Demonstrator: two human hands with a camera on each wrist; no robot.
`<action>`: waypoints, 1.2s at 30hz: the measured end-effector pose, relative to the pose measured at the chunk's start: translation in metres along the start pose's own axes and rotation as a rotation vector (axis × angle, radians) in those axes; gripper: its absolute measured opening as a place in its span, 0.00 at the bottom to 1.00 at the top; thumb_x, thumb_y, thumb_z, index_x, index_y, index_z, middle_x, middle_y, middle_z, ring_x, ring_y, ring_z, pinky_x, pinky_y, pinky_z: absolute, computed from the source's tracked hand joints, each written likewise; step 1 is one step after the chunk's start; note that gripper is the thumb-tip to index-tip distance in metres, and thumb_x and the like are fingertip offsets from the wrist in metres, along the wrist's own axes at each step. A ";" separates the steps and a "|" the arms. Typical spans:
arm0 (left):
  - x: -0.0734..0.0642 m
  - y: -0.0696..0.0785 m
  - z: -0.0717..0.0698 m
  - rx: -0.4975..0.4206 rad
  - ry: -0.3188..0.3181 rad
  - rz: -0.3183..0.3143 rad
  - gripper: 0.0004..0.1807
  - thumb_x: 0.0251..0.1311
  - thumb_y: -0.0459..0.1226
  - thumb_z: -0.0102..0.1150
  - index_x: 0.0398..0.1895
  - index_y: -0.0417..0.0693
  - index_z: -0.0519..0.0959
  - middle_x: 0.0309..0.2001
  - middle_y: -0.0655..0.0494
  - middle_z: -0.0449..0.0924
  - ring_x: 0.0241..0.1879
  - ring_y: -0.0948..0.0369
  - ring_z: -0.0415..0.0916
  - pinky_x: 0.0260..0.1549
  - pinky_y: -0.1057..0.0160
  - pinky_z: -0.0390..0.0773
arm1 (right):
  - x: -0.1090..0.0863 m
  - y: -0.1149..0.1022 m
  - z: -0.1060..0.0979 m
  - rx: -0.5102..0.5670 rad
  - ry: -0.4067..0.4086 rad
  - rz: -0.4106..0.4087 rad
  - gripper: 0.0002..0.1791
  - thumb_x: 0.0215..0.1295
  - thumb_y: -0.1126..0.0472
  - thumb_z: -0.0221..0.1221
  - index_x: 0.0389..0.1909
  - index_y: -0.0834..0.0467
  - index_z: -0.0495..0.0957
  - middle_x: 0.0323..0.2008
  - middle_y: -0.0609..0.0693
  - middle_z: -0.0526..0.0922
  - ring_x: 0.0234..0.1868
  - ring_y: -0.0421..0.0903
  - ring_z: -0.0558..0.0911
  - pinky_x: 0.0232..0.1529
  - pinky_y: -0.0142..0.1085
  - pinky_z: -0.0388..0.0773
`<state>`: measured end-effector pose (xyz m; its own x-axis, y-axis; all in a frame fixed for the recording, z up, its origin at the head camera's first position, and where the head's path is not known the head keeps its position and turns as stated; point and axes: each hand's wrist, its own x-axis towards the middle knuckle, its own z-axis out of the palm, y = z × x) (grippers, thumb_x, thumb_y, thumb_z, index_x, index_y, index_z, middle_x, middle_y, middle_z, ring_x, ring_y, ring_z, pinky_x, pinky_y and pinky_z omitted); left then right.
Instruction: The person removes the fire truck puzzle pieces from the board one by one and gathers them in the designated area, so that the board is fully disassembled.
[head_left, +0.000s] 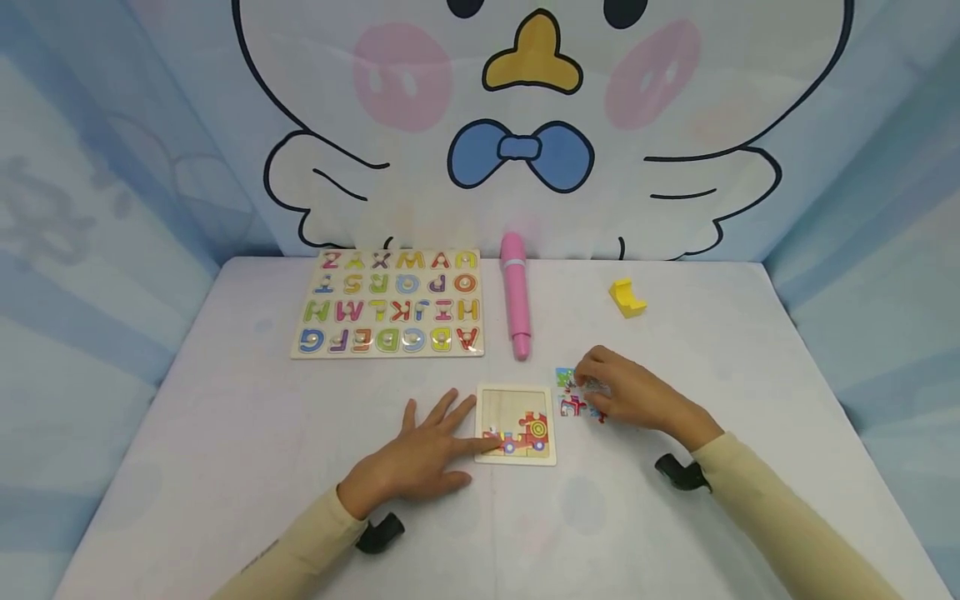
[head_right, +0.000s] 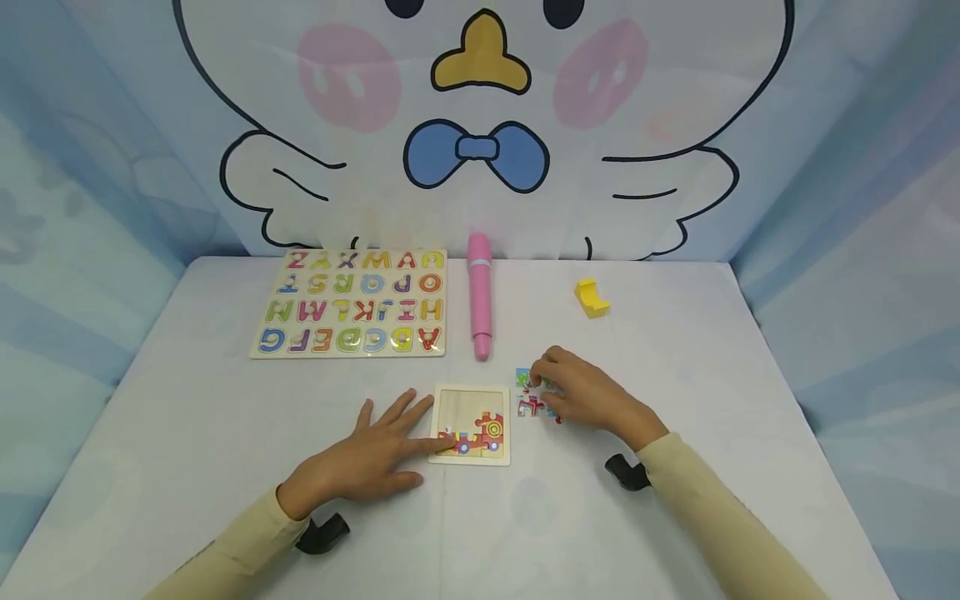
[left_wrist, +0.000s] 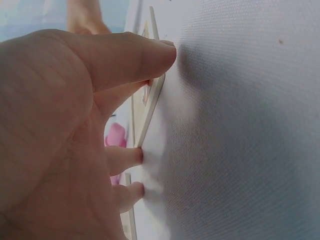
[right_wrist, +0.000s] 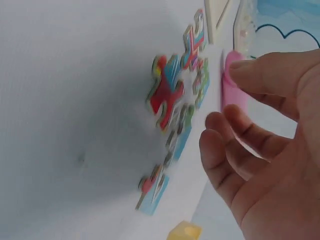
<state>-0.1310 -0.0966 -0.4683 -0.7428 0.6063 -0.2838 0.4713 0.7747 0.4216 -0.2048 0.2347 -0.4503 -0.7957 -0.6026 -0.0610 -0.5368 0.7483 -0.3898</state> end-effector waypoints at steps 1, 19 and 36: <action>0.000 0.000 0.000 -0.001 0.000 0.001 0.31 0.67 0.46 0.65 0.72 0.74 0.72 0.82 0.48 0.46 0.81 0.44 0.33 0.66 0.22 0.39 | 0.000 -0.002 0.002 0.022 0.018 -0.034 0.11 0.64 0.68 0.66 0.46 0.56 0.82 0.50 0.51 0.77 0.48 0.48 0.76 0.48 0.44 0.80; 0.001 -0.002 0.001 0.011 -0.011 0.005 0.31 0.67 0.48 0.65 0.73 0.75 0.71 0.82 0.48 0.46 0.81 0.44 0.33 0.66 0.22 0.40 | 0.020 -0.038 0.026 -0.133 -0.081 -0.272 0.17 0.65 0.61 0.68 0.54 0.49 0.86 0.72 0.57 0.67 0.74 0.60 0.61 0.62 0.61 0.71; 0.002 0.000 0.001 0.014 -0.018 -0.011 0.31 0.66 0.48 0.66 0.72 0.77 0.71 0.82 0.48 0.46 0.81 0.45 0.32 0.66 0.22 0.39 | 0.019 -0.044 0.027 0.024 -0.087 -0.222 0.14 0.63 0.68 0.69 0.46 0.53 0.79 0.38 0.40 0.77 0.42 0.41 0.72 0.43 0.35 0.76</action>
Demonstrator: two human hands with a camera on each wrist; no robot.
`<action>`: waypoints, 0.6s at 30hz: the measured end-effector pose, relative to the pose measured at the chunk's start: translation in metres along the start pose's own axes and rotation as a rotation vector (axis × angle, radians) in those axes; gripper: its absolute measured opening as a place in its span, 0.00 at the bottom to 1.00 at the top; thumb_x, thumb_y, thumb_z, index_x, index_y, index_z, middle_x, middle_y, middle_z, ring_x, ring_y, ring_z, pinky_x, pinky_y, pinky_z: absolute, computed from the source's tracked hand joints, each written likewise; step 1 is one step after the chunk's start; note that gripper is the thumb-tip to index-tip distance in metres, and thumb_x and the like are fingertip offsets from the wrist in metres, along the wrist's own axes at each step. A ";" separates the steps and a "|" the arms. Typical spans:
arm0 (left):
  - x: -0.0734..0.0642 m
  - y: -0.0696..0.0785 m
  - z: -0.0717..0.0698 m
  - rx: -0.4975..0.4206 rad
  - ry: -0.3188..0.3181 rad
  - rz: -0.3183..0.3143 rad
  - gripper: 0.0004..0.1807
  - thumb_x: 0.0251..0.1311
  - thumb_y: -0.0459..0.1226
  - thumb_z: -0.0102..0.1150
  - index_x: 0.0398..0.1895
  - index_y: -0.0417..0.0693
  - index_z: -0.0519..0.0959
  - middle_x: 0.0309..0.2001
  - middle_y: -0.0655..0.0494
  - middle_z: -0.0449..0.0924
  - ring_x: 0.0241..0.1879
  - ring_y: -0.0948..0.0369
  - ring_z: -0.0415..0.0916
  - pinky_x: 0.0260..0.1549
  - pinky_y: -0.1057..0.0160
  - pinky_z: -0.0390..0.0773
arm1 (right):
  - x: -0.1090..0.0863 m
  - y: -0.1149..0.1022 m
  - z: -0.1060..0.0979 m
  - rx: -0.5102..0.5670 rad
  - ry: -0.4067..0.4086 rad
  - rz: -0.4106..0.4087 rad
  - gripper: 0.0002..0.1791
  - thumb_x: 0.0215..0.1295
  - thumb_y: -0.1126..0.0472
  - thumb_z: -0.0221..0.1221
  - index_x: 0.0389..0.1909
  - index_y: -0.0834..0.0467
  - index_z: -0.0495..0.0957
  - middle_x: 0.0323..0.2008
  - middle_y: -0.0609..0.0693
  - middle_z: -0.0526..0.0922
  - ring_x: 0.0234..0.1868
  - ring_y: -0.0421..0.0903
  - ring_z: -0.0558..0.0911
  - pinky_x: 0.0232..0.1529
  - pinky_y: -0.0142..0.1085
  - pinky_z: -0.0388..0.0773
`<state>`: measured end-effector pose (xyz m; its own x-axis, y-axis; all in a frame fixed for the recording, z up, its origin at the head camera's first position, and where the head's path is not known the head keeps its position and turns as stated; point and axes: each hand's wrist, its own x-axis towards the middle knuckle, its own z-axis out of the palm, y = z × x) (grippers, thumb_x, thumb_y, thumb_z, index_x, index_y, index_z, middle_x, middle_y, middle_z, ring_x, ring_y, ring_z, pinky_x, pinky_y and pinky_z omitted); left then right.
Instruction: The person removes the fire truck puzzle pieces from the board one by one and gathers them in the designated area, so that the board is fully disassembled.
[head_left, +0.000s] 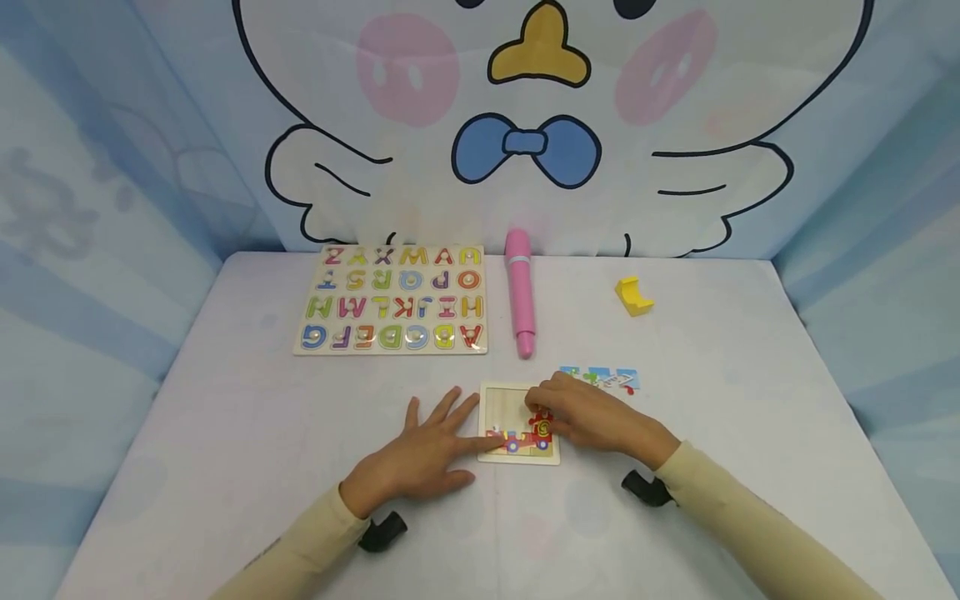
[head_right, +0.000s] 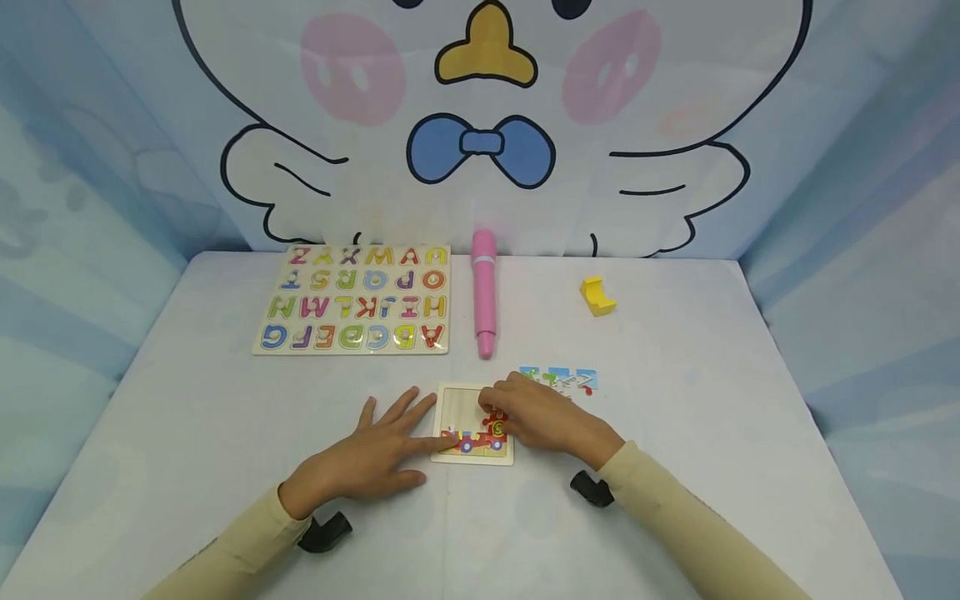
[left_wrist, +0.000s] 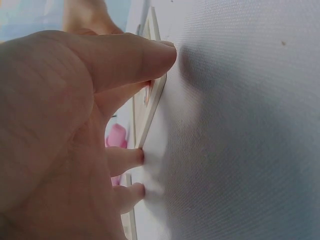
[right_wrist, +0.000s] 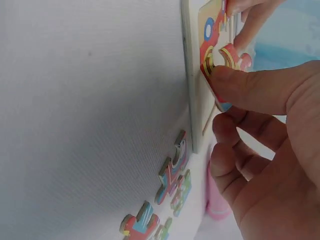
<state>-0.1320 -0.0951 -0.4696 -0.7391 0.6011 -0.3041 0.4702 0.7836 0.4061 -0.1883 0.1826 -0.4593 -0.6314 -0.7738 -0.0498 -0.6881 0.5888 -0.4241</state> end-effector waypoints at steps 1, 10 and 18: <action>0.000 0.000 0.000 -0.001 -0.001 -0.001 0.31 0.66 0.48 0.66 0.72 0.76 0.71 0.82 0.48 0.46 0.81 0.45 0.32 0.66 0.22 0.39 | -0.001 0.000 -0.001 0.017 0.019 -0.006 0.13 0.63 0.68 0.69 0.44 0.52 0.78 0.35 0.39 0.76 0.40 0.40 0.71 0.40 0.34 0.75; -0.002 0.002 -0.001 -0.016 0.011 -0.006 0.31 0.66 0.47 0.66 0.72 0.74 0.72 0.82 0.48 0.47 0.81 0.45 0.33 0.67 0.23 0.38 | -0.030 0.022 -0.040 0.187 0.098 0.107 0.12 0.63 0.71 0.67 0.36 0.53 0.77 0.29 0.40 0.73 0.34 0.41 0.73 0.35 0.33 0.73; -0.003 0.001 -0.001 -0.021 0.020 0.006 0.31 0.66 0.46 0.66 0.72 0.73 0.72 0.82 0.47 0.47 0.81 0.44 0.33 0.66 0.22 0.38 | -0.062 0.048 -0.060 0.059 -0.103 0.257 0.15 0.61 0.71 0.69 0.32 0.50 0.74 0.25 0.41 0.69 0.32 0.41 0.70 0.34 0.35 0.68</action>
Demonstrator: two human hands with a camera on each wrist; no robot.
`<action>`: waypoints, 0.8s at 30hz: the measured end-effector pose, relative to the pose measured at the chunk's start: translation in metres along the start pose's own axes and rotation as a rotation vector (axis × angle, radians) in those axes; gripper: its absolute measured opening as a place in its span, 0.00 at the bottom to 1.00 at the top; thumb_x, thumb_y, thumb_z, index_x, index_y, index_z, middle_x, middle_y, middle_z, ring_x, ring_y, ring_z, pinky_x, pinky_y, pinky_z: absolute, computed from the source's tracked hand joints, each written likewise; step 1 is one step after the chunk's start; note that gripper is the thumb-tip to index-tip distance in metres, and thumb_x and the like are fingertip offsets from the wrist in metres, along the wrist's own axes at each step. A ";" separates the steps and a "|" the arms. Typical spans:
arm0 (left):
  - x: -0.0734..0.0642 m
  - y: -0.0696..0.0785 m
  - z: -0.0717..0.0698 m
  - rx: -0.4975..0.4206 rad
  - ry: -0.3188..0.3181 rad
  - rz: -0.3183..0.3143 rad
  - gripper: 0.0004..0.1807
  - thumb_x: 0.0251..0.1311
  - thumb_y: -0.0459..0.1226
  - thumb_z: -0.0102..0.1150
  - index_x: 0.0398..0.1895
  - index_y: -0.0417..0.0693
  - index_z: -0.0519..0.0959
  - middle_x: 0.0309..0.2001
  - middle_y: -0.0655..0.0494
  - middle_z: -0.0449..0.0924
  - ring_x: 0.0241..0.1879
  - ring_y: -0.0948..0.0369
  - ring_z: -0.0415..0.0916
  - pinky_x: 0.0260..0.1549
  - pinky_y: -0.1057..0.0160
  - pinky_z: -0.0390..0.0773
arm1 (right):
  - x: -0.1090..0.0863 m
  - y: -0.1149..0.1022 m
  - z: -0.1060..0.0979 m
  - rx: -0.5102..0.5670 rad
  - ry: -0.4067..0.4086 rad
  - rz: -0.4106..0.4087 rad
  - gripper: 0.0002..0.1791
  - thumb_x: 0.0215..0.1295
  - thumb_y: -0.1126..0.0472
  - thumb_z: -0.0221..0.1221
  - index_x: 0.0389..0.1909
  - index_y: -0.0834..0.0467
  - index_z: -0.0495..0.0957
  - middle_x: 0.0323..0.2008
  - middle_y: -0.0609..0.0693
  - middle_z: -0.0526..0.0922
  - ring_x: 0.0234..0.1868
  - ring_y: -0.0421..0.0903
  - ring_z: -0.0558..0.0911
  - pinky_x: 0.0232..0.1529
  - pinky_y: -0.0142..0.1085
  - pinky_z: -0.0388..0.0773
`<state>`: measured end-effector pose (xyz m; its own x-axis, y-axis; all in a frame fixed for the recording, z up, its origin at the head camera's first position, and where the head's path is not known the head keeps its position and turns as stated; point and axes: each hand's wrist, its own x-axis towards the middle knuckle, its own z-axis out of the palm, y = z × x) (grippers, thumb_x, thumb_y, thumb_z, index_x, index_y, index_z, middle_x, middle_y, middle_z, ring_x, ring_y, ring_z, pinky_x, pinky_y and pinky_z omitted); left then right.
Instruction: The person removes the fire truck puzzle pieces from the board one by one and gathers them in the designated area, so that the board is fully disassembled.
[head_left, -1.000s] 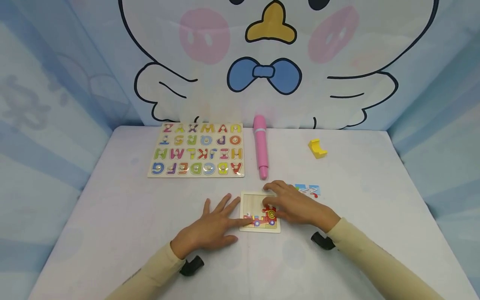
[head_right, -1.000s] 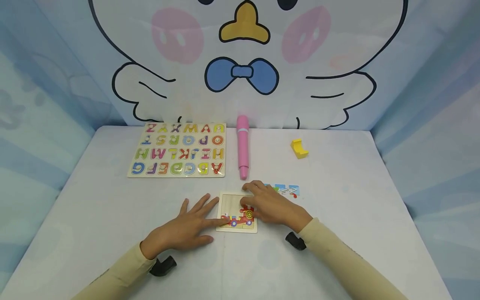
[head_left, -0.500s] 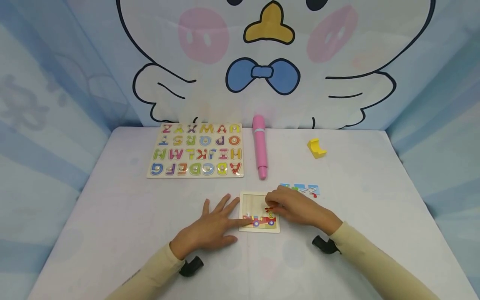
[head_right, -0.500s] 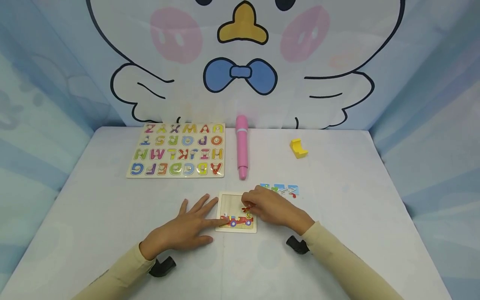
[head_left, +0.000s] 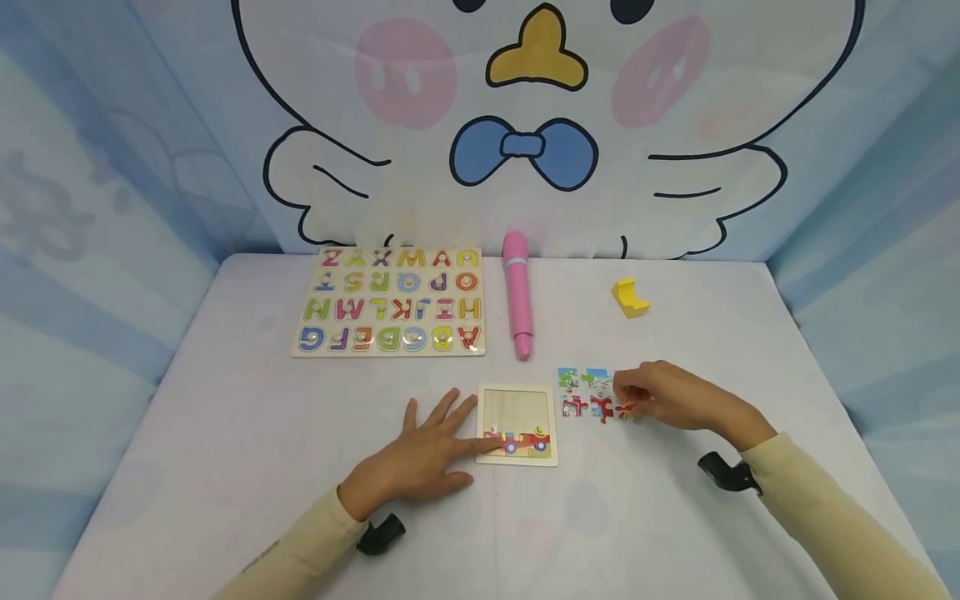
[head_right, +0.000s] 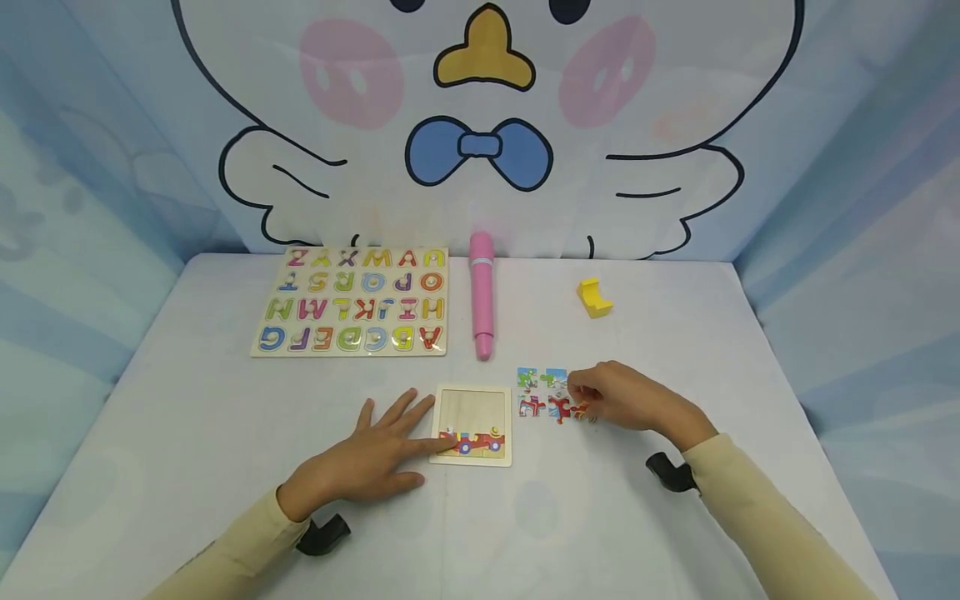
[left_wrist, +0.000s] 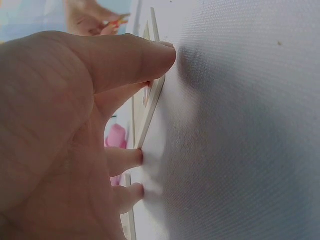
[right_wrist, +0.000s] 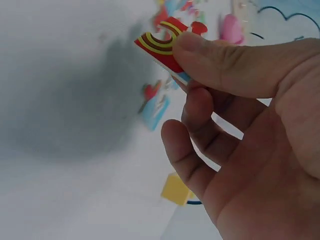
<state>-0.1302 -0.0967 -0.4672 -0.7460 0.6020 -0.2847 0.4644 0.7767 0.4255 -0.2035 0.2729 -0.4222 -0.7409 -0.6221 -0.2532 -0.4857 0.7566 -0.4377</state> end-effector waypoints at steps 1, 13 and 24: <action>0.000 0.000 0.000 0.001 -0.002 -0.001 0.31 0.66 0.46 0.66 0.72 0.74 0.72 0.82 0.47 0.47 0.81 0.44 0.33 0.66 0.22 0.38 | -0.001 0.002 0.000 -0.009 -0.019 0.001 0.15 0.61 0.71 0.69 0.31 0.50 0.74 0.24 0.41 0.68 0.31 0.41 0.69 0.34 0.35 0.66; 0.002 -0.001 0.002 0.013 -0.012 0.007 0.31 0.67 0.47 0.65 0.73 0.75 0.71 0.82 0.48 0.46 0.81 0.44 0.33 0.66 0.22 0.38 | 0.007 0.013 0.010 -0.203 0.005 -0.003 0.12 0.59 0.69 0.69 0.35 0.48 0.82 0.34 0.40 0.75 0.40 0.45 0.71 0.40 0.38 0.76; 0.001 0.000 0.000 0.012 -0.005 0.013 0.31 0.67 0.46 0.65 0.73 0.74 0.71 0.82 0.47 0.46 0.81 0.44 0.33 0.66 0.22 0.39 | 0.011 0.014 0.010 -0.217 -0.007 0.026 0.10 0.61 0.67 0.70 0.38 0.49 0.83 0.38 0.45 0.78 0.41 0.46 0.72 0.42 0.40 0.77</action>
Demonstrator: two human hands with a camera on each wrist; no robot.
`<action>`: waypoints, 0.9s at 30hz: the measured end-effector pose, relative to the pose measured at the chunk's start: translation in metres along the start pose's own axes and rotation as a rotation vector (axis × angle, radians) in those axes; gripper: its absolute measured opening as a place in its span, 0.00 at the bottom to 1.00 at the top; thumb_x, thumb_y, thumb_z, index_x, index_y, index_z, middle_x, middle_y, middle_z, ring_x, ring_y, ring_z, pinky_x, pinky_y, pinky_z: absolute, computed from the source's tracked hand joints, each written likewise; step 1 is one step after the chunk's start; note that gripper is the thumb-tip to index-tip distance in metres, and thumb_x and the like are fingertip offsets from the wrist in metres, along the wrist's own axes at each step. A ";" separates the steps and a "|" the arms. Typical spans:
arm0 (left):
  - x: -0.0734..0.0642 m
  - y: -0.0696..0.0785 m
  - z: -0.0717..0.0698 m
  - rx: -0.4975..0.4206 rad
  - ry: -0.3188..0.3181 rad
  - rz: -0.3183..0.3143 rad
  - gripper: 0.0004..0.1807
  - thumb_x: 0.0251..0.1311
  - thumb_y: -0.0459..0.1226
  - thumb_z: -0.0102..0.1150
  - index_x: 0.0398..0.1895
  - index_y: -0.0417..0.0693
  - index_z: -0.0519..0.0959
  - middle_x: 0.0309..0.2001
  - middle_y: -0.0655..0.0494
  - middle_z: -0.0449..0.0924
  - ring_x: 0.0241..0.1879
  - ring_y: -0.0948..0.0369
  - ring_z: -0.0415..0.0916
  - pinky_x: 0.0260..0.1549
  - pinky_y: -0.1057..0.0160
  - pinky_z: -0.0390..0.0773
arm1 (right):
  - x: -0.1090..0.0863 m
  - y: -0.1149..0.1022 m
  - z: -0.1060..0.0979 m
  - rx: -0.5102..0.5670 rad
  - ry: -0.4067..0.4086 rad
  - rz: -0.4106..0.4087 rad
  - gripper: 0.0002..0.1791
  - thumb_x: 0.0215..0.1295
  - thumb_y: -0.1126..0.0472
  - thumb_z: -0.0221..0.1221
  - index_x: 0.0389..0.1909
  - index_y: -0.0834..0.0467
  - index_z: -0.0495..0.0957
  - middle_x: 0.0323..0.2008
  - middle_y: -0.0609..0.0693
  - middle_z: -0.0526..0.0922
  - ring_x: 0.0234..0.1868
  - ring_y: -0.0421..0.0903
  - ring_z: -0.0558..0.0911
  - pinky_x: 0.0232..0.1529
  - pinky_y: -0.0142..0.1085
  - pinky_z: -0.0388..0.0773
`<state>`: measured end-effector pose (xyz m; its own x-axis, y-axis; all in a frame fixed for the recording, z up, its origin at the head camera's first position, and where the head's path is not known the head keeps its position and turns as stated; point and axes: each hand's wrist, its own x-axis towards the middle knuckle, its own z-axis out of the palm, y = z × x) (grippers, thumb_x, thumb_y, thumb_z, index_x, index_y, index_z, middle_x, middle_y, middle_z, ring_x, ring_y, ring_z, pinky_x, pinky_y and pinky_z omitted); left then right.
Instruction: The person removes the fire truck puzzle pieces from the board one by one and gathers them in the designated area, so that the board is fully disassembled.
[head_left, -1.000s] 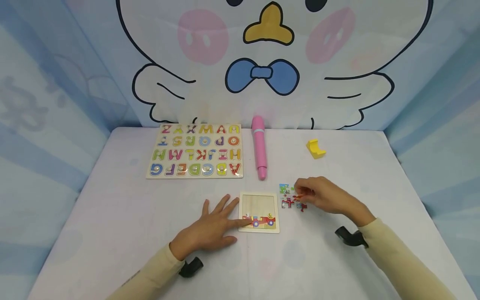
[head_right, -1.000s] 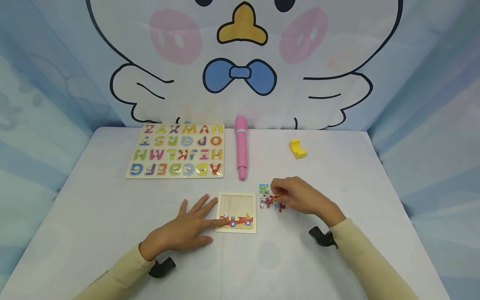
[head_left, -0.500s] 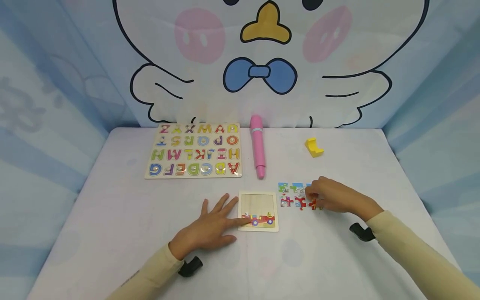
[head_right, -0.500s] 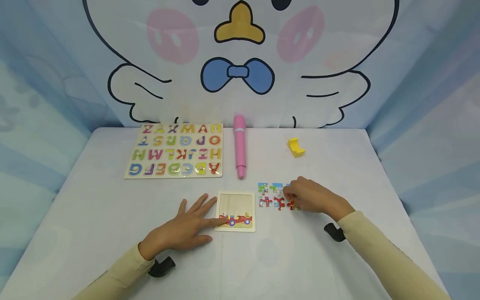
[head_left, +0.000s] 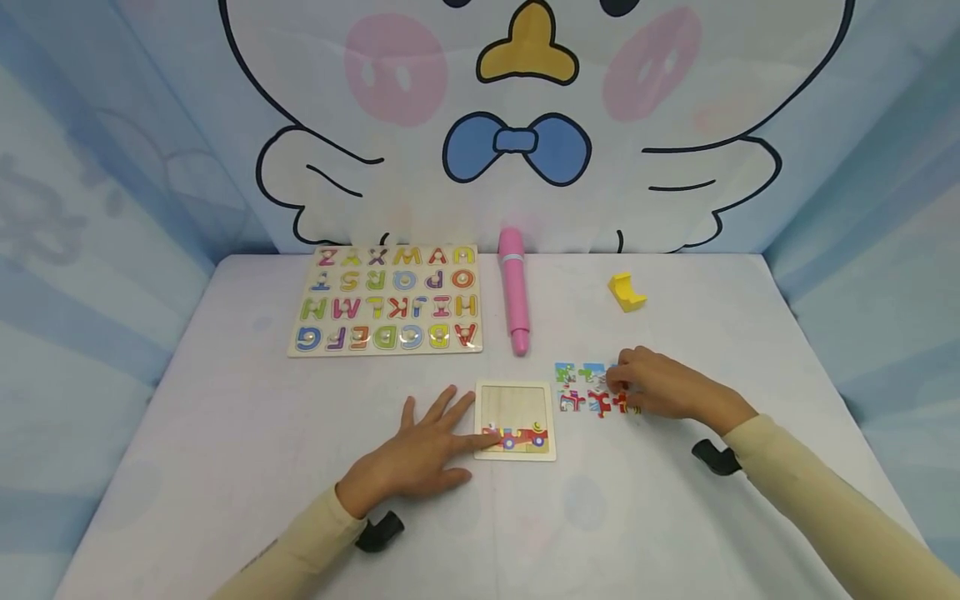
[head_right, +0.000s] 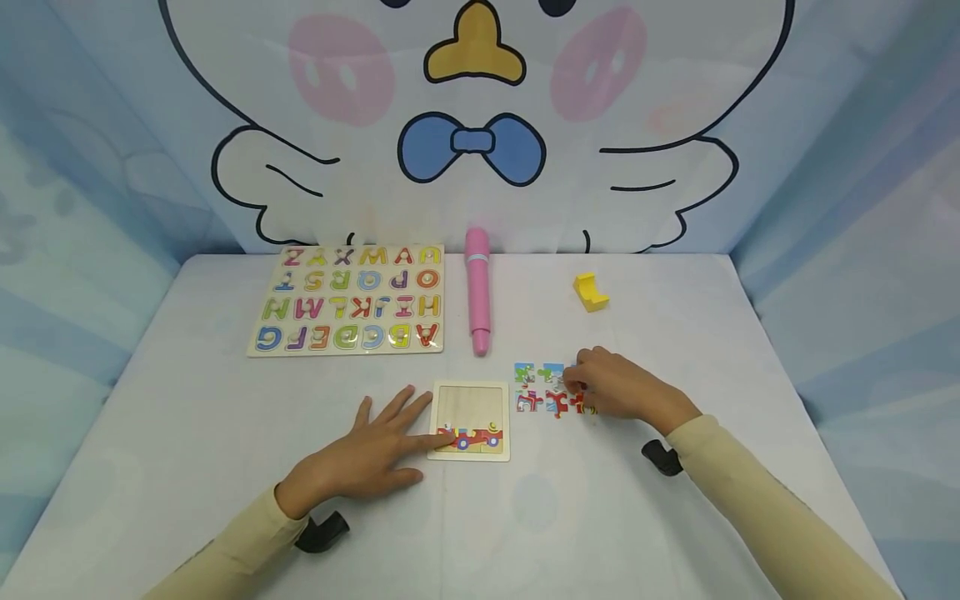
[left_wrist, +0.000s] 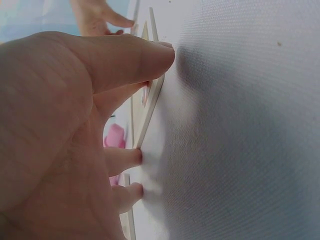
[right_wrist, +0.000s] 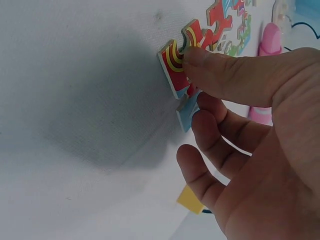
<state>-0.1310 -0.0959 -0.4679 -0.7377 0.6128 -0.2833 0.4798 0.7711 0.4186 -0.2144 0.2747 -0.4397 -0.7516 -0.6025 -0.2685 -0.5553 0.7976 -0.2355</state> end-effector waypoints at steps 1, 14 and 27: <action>0.000 0.000 0.000 -0.001 0.000 0.000 0.31 0.67 0.46 0.66 0.73 0.74 0.71 0.82 0.47 0.46 0.81 0.44 0.33 0.66 0.22 0.39 | 0.000 0.000 0.000 -0.001 0.000 -0.001 0.10 0.61 0.67 0.70 0.38 0.49 0.83 0.38 0.45 0.78 0.41 0.46 0.73 0.42 0.40 0.77; 0.001 0.001 0.001 -0.010 0.000 -0.010 0.31 0.67 0.46 0.66 0.72 0.74 0.72 0.82 0.48 0.46 0.81 0.44 0.33 0.66 0.23 0.38 | -0.004 -0.004 0.003 -0.069 0.083 0.057 0.16 0.61 0.64 0.72 0.49 0.55 0.82 0.40 0.48 0.78 0.39 0.47 0.74 0.44 0.44 0.79; 0.001 0.002 0.001 -0.004 -0.003 -0.018 0.30 0.67 0.46 0.65 0.72 0.73 0.73 0.82 0.48 0.46 0.81 0.44 0.33 0.66 0.22 0.39 | 0.020 -0.056 0.001 0.023 0.296 -0.086 0.27 0.64 0.63 0.70 0.63 0.59 0.78 0.60 0.62 0.74 0.50 0.53 0.77 0.48 0.47 0.82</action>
<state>-0.1308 -0.0938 -0.4683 -0.7450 0.5992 -0.2931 0.4644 0.7813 0.4169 -0.1973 0.2180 -0.4331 -0.7753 -0.6306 0.0367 -0.6157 0.7414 -0.2671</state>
